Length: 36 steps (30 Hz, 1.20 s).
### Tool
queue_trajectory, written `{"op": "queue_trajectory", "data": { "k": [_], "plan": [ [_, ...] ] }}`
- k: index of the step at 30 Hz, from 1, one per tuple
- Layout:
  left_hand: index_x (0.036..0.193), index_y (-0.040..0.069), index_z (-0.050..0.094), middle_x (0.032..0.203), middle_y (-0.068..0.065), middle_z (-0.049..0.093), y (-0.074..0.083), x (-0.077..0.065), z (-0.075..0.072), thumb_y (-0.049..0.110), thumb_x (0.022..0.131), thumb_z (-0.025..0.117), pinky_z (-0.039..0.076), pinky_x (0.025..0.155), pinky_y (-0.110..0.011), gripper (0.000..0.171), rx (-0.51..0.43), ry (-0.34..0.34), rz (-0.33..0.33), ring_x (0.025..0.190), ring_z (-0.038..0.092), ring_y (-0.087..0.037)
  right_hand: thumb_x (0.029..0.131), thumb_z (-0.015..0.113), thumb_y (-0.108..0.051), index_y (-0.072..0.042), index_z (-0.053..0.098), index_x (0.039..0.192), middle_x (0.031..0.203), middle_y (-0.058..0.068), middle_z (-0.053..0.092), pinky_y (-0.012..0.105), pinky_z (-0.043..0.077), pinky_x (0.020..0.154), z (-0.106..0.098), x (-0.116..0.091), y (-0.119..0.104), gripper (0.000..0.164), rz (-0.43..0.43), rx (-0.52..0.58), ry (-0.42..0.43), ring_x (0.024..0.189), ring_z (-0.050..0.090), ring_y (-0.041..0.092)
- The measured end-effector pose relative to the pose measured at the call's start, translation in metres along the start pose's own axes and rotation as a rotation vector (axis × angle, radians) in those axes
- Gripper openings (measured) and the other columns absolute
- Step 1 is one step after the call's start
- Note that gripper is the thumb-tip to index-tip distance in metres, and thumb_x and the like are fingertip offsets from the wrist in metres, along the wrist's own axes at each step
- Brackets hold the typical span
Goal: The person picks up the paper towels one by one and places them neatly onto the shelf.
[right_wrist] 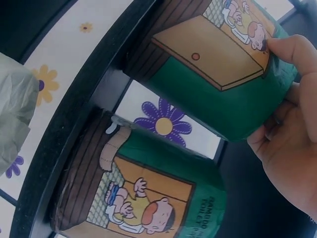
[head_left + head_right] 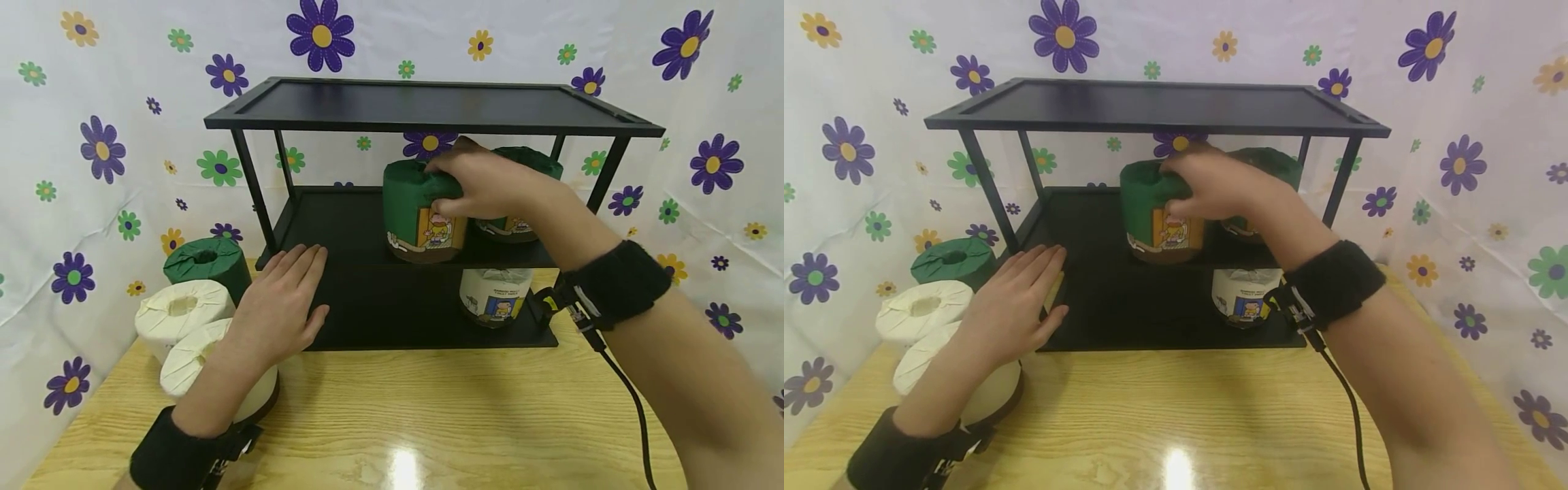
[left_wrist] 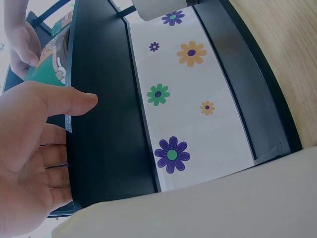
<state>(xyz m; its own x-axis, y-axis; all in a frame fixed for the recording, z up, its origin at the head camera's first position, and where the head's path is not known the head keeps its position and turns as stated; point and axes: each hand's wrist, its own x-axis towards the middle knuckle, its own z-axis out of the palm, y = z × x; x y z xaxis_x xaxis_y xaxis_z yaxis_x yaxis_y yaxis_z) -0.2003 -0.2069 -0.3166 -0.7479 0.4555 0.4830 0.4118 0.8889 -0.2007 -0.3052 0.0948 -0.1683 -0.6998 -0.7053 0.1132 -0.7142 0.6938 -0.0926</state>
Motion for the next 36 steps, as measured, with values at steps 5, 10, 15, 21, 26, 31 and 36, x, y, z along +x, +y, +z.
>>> {"op": "queue_trajectory", "data": {
  "k": [5, 10, 15, 21, 26, 31, 36],
  "plan": [
    [0.145, -0.006, 0.046, 0.147, -0.023, 0.051, 0.0, -0.001, -0.001, 0.03, 0.086, 0.073, 0.038, 0.115, -0.053, 0.074, -0.002, 0.001, -0.001, 0.137, 0.047, -0.04, 0.094, 0.063, -0.029, -0.003, 0.05, 0.142, 0.146, 0.018, 0.05, 0.05, 0.027, 0.119, 0.004, 0.007, 0.007, 0.057, -0.001, -0.034, 0.009, 0.134, 0.042, 0.037],
    [0.146, -0.005, 0.045, 0.147, -0.023, 0.051, 0.001, 0.0, -0.001, 0.031, 0.087, 0.073, 0.037, 0.116, -0.052, 0.074, 0.009, -0.022, -0.009, 0.138, 0.046, -0.039, 0.096, 0.062, -0.03, -0.001, 0.047, 0.145, 0.149, 0.02, 0.047, 0.056, 0.023, 0.12, 0.011, 0.011, 0.016, 0.058, -0.007, -0.074, 0.03, 0.14, 0.035, 0.041],
    [0.146, -0.005, 0.045, 0.148, -0.023, 0.05, 0.001, 0.0, 0.0, 0.032, 0.086, 0.073, 0.037, 0.115, -0.053, 0.075, 0.008, -0.014, -0.008, 0.138, 0.046, -0.04, 0.099, 0.057, -0.031, 0.0, 0.041, 0.15, 0.154, 0.02, 0.042, 0.059, 0.024, 0.119, 0.015, 0.014, 0.02, 0.061, 0.038, -0.143, 0.037, 0.14, 0.032, 0.041],
    [0.145, -0.005, 0.045, 0.148, -0.023, 0.05, 0.0, 0.0, 0.001, 0.032, 0.086, 0.073, 0.037, 0.115, -0.053, 0.076, 0.006, -0.003, -0.003, 0.138, 0.046, -0.04, 0.102, 0.052, -0.031, -0.002, 0.033, 0.154, 0.157, 0.021, 0.037, 0.059, 0.017, 0.122, 0.018, 0.011, 0.02, 0.063, 0.052, -0.172, 0.059, 0.144, 0.027, 0.042],
    [0.145, -0.005, 0.046, 0.147, -0.023, 0.05, 0.0, -0.001, 0.0, 0.032, 0.085, 0.074, 0.038, 0.115, -0.053, 0.076, 0.006, 0.002, -0.001, 0.137, 0.047, -0.04, 0.101, 0.056, -0.031, -0.003, 0.027, 0.157, 0.158, 0.023, 0.033, 0.055, 0.013, 0.125, 0.023, -0.003, 0.017, 0.069, 0.003, -0.136, 0.169, 0.148, 0.025, 0.043],
    [0.145, -0.005, 0.045, 0.148, -0.023, 0.05, 0.0, -0.001, 0.0, 0.032, 0.085, 0.074, 0.037, 0.115, -0.053, 0.076, 0.008, 0.0, -0.006, 0.138, 0.046, -0.04, 0.097, 0.065, -0.029, -0.003, 0.033, 0.154, 0.153, 0.023, 0.038, 0.055, 0.026, 0.119, 0.036, -0.032, 0.017, 0.071, -0.051, -0.128, 0.371, 0.142, 0.034, 0.042],
    [0.146, -0.005, 0.044, 0.148, -0.023, 0.049, 0.0, -0.001, 0.0, 0.032, 0.087, 0.072, 0.036, 0.116, -0.053, 0.076, 0.008, -0.012, -0.007, 0.139, 0.045, -0.04, 0.092, 0.07, -0.017, -0.003, 0.051, 0.143, 0.14, 0.021, 0.05, 0.056, 0.037, 0.105, 0.054, -0.072, 0.021, 0.056, -0.097, -0.068, 0.54, 0.125, 0.043, 0.04]
  ]
}}
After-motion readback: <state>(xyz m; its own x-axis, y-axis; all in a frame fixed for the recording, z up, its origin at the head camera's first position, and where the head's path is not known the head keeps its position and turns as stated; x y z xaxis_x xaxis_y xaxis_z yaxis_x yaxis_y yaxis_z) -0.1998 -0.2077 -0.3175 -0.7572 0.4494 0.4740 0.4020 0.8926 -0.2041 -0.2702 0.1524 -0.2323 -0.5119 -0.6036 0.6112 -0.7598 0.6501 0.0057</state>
